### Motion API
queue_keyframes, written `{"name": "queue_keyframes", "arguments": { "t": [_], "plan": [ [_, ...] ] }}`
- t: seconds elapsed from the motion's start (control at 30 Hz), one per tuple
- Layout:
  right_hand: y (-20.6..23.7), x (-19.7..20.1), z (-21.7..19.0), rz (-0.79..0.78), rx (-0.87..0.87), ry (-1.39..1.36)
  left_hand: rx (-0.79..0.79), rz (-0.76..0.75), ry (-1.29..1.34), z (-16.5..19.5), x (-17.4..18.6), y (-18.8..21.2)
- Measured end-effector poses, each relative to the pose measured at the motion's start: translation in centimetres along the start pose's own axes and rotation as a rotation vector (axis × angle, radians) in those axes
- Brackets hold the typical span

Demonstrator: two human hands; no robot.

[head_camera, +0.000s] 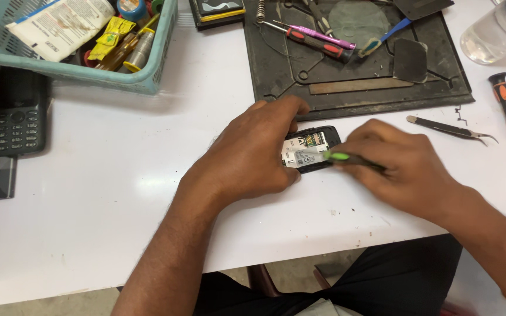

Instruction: The person aligns and presses a flexible ribbon cable onto the phone's internal display assembly, then places the front cover onto the phone body and presses the edges to seat it. The person then uses a screwdriver to tighten screws on the back of the phone.

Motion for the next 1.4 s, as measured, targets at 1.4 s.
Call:
{"name": "queue_keyframes", "arguments": {
  "t": [1.4],
  "plan": [
    [1.9, 0.4, 6.0, -0.019, -0.469, -0.214, -0.084, -0.07, -0.167, 0.8, 0.1, 0.6]
  ]
}}
Point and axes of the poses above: each hand's wrist, its own y-axis away from the middle knuckle, its own x-axis out of the back of the hand, z = x × y, the point moved 7 cm from there along -y, towards the middle knuckle, and after that the axes turned 13 degrees about -x, right-handed, at the moved point
